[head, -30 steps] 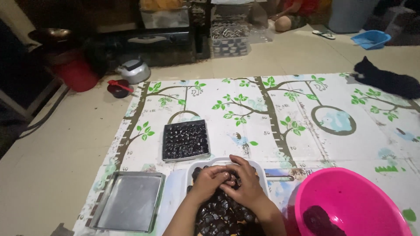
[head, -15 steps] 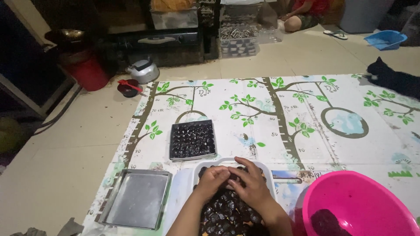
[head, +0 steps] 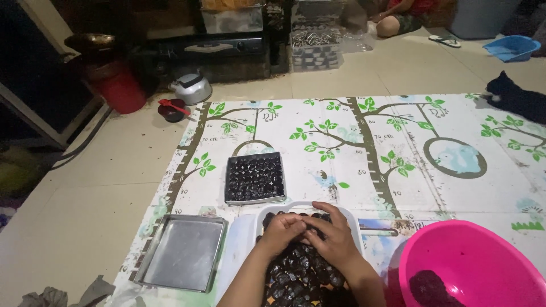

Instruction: Rolling small portions of dark dough into balls and arranging them in a tray

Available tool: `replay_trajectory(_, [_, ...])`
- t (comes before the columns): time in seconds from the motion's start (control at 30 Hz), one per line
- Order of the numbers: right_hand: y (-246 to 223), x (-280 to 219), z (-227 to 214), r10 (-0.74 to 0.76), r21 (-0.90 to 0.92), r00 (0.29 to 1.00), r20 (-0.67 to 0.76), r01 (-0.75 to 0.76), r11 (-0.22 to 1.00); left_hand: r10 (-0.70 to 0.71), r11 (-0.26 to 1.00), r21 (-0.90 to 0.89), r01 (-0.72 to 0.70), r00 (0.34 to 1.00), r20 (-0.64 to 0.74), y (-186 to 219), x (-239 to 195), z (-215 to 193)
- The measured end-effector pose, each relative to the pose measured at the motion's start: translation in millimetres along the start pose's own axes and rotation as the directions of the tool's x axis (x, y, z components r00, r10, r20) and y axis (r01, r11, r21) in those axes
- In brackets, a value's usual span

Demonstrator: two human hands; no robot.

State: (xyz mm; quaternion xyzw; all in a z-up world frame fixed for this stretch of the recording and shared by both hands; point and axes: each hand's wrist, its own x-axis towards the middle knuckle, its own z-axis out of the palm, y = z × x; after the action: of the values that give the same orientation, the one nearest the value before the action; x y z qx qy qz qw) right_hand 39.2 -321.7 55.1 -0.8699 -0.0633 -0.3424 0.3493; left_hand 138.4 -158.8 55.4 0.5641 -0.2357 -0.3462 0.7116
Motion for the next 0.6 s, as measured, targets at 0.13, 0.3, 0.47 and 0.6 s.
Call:
replay_trajectory(0.13, [-7, 2, -5, 0.008, -0.004, 0.999, 0.041, -0.008, 1.000, -0.023, 0.970, 0.239, 0.041, 0.997, -0.079, 5, -3, 5])
replay_trajectory(0.3, [-6, 2, -5, -0.071, 0.018, 0.996, 0.046, 0.070, 0.997, 0.096, 0.948, 0.306, -0.086, 0.995, -0.018, -12, 4, -5])
replay_trajectory(0.47, [1, 0, 1, 0.026, 0.011, 0.999, 0.032, -0.026, 1.000, -0.062, 0.967, 0.242, 0.075, 0.996, -0.060, 4, 3, 3])
replay_trajectory(0.6, [-5, 2, -4, -0.040, 0.041, 0.995, 0.095, 0.037, 0.998, -0.066, 0.915, 0.388, 0.112, 0.989, -0.131, 3, 0, 4])
